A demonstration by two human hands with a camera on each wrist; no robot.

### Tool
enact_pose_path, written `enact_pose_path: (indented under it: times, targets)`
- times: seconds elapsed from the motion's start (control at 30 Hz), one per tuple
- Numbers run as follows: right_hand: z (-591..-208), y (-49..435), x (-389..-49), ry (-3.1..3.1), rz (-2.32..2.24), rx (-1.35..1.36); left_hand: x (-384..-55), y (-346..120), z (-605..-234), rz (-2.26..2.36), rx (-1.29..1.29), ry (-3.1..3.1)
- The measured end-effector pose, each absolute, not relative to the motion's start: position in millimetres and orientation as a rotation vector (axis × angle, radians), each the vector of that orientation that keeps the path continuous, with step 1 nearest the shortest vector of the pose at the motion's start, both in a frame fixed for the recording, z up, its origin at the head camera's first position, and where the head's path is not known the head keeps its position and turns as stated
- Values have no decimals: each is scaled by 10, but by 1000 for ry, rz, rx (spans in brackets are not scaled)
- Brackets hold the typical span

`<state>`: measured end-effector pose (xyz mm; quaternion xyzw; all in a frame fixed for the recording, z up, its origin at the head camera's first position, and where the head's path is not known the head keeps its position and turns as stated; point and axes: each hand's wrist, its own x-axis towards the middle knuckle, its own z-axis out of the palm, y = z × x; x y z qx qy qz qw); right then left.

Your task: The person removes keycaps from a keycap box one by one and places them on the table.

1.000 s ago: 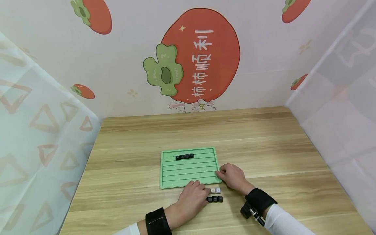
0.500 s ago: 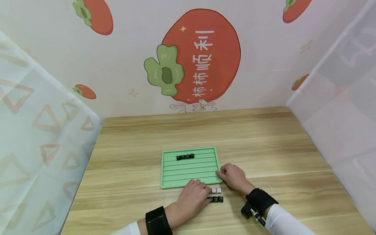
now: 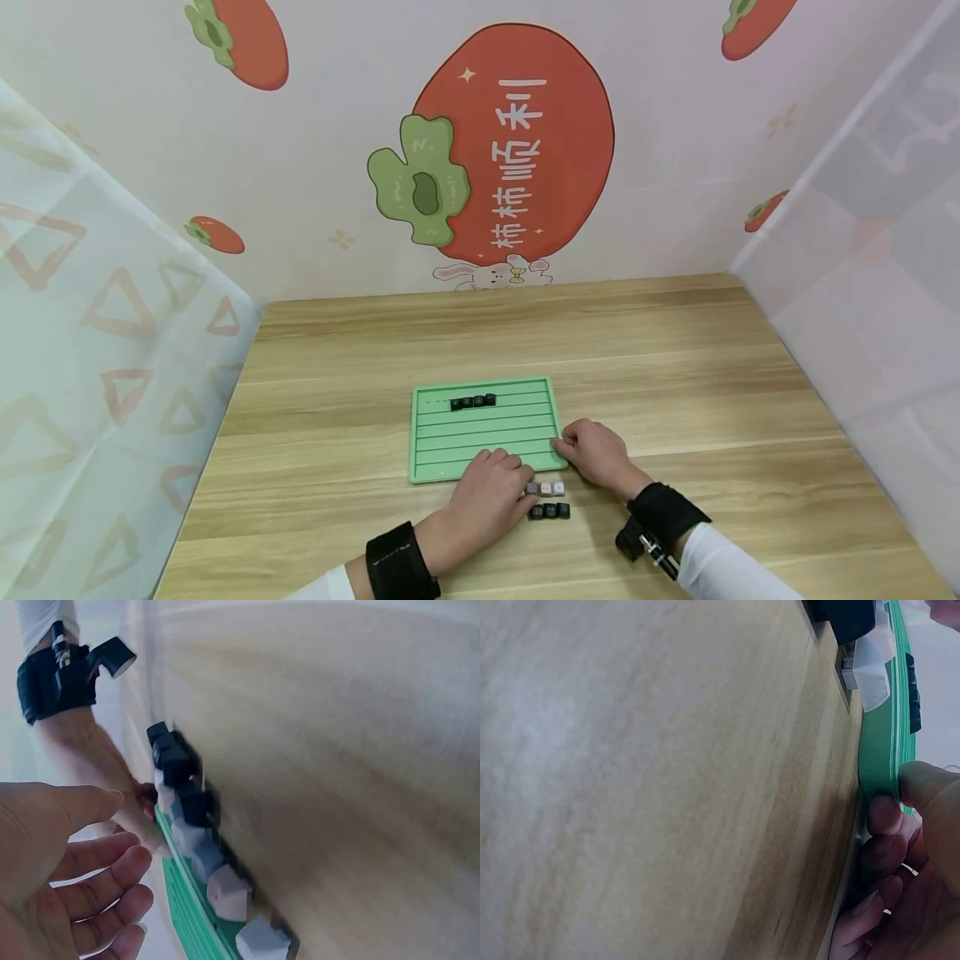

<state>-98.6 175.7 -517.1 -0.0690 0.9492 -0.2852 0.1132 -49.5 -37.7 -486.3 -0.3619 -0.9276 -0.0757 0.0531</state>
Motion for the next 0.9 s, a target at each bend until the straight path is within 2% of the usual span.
enact_pose_path:
  times: [0.9]
  targets:
    - [-5180, 1760, -991, 2784, -838, -211, -894, -549, -4961, -275, -862, -2867]
